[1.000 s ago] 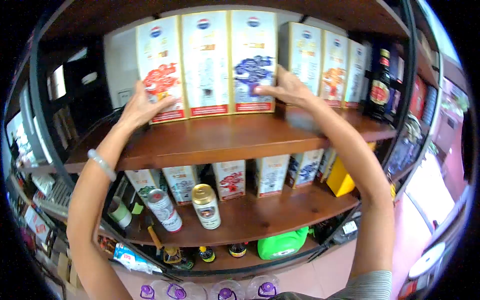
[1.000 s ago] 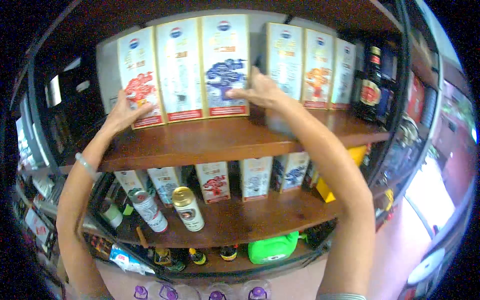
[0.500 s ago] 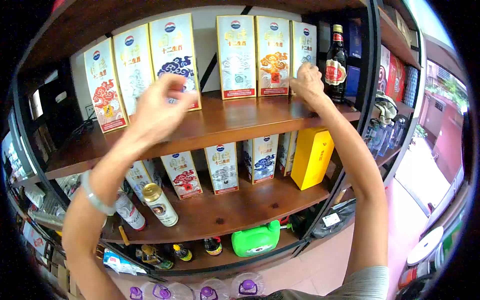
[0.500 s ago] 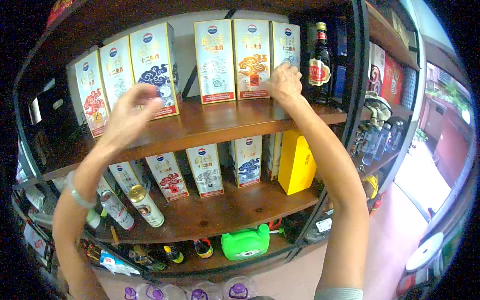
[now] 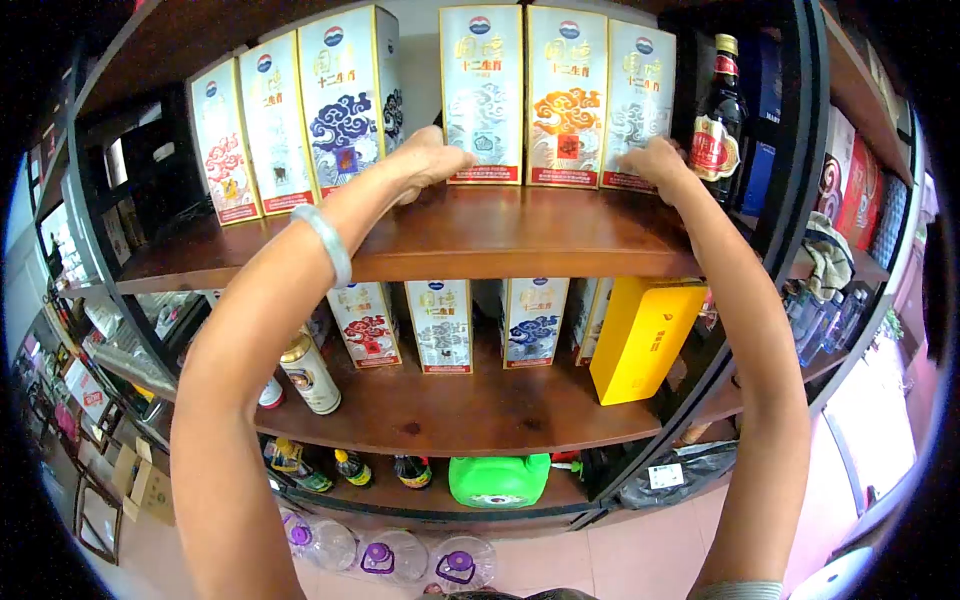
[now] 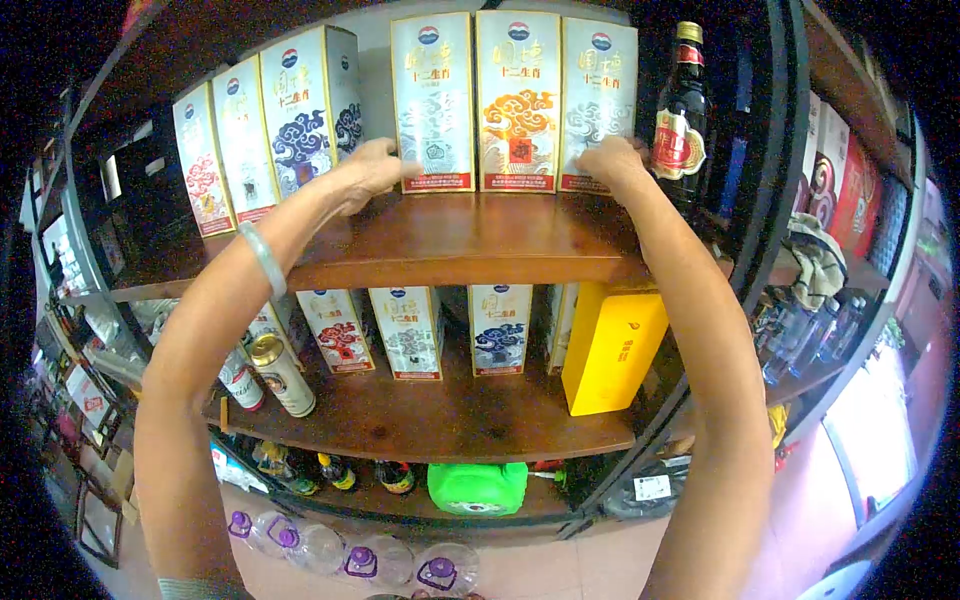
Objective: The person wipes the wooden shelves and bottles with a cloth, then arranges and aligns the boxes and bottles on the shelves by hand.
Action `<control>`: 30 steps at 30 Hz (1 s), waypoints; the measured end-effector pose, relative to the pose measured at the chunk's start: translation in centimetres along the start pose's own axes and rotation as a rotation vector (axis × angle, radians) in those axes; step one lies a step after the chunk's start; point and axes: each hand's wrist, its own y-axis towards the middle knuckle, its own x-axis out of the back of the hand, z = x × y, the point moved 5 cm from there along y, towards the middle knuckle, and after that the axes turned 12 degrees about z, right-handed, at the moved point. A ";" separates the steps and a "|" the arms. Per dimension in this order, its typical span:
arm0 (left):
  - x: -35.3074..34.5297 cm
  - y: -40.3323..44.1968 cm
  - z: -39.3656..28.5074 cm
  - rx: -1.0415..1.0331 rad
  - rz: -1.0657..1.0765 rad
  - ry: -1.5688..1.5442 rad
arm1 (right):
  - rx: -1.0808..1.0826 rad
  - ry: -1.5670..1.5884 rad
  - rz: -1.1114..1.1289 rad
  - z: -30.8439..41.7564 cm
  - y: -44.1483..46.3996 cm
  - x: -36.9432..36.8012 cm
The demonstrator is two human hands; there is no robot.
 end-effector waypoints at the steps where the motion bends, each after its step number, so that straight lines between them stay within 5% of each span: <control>1: 0.1 0.6 0.2 0.018 -0.026 -0.029 | -0.022 -0.008 -0.031 -0.2 0.3 0.1; 3: -0.1 1.4 0.5 0.056 -0.075 -0.091 | -0.068 -0.025 -0.090 -0.7 1.2 -0.5; 5: -0.7 1.2 -0.1 0.083 -0.157 -0.099 | 0.062 -0.208 0.099 -2.9 4.6 -1.2; 7: -0.5 2.7 0.7 0.059 -0.248 -0.048 | -0.136 0.289 -0.062 -1.3 0.8 -0.4; 10: -0.3 2.9 0.5 0.138 -0.222 0.022 | -0.011 0.518 0.075 -3.6 3.7 -0.9; 20: -0.8 2.3 -1.3 -0.033 -0.077 -0.090 | -0.054 0.429 -0.112 -1.1 0.9 -0.7; 23: -0.3 1.9 -2.3 0.071 -0.282 -0.014 | 0.011 0.372 -0.092 -2.3 2.0 -1.0; 30: -0.3 5.2 -1.5 0.016 -0.288 0.149 | -0.035 0.200 -0.103 -1.5 0.4 -0.2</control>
